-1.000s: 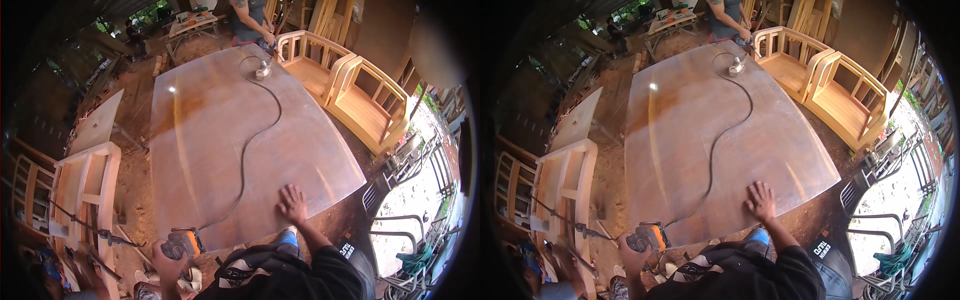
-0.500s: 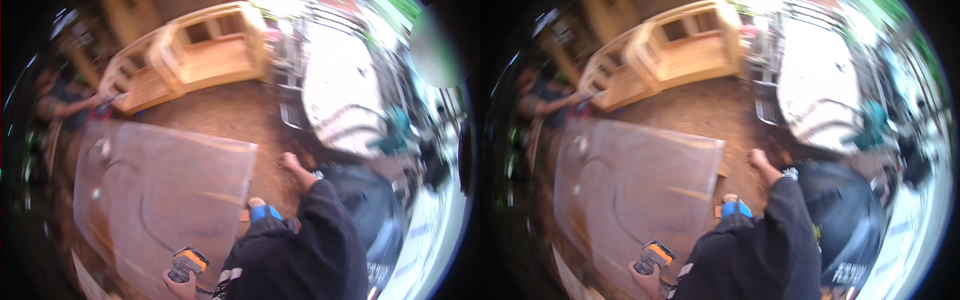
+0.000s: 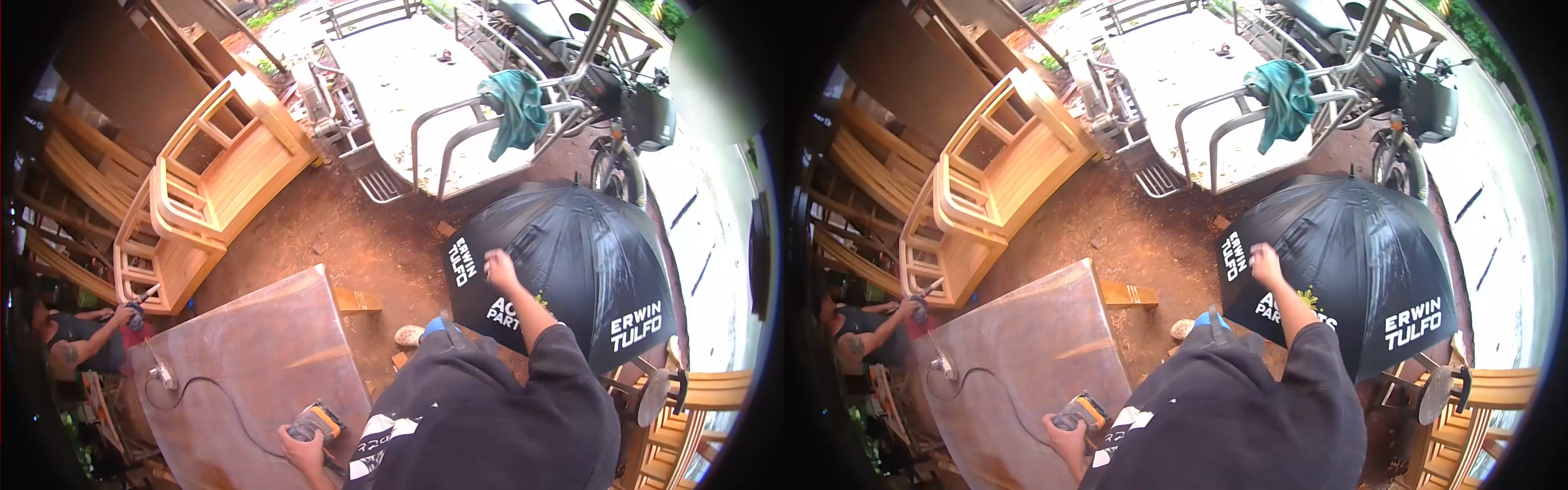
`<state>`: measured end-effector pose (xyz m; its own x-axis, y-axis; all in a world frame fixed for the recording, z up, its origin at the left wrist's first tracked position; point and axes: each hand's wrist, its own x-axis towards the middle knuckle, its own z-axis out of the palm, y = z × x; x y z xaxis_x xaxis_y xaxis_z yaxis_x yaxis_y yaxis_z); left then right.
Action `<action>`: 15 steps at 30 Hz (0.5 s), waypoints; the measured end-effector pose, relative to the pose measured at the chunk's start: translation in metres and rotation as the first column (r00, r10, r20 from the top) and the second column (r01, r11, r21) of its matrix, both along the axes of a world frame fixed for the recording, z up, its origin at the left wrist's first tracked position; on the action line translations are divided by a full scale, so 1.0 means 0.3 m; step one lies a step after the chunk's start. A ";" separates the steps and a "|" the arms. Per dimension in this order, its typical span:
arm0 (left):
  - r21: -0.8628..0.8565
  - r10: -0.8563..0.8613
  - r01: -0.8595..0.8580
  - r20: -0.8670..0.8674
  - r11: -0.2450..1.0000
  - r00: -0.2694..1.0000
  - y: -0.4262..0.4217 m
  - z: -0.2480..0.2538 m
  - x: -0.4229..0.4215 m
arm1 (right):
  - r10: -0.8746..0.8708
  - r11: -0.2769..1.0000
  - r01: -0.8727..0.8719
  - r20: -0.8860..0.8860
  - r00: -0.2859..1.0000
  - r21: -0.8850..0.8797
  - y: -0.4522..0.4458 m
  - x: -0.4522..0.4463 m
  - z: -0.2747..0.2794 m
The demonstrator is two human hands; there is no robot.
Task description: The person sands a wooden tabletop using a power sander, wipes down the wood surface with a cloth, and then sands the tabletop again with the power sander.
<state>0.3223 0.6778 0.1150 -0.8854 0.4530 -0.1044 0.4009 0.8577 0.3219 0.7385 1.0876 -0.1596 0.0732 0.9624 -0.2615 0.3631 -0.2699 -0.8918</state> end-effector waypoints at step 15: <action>-0.021 0.391 -0.391 -0.003 0.920 0.921 -0.043 -0.176 -0.332 | -0.227 0.973 0.107 0.932 0.282 0.204 1.335 0.420 0.412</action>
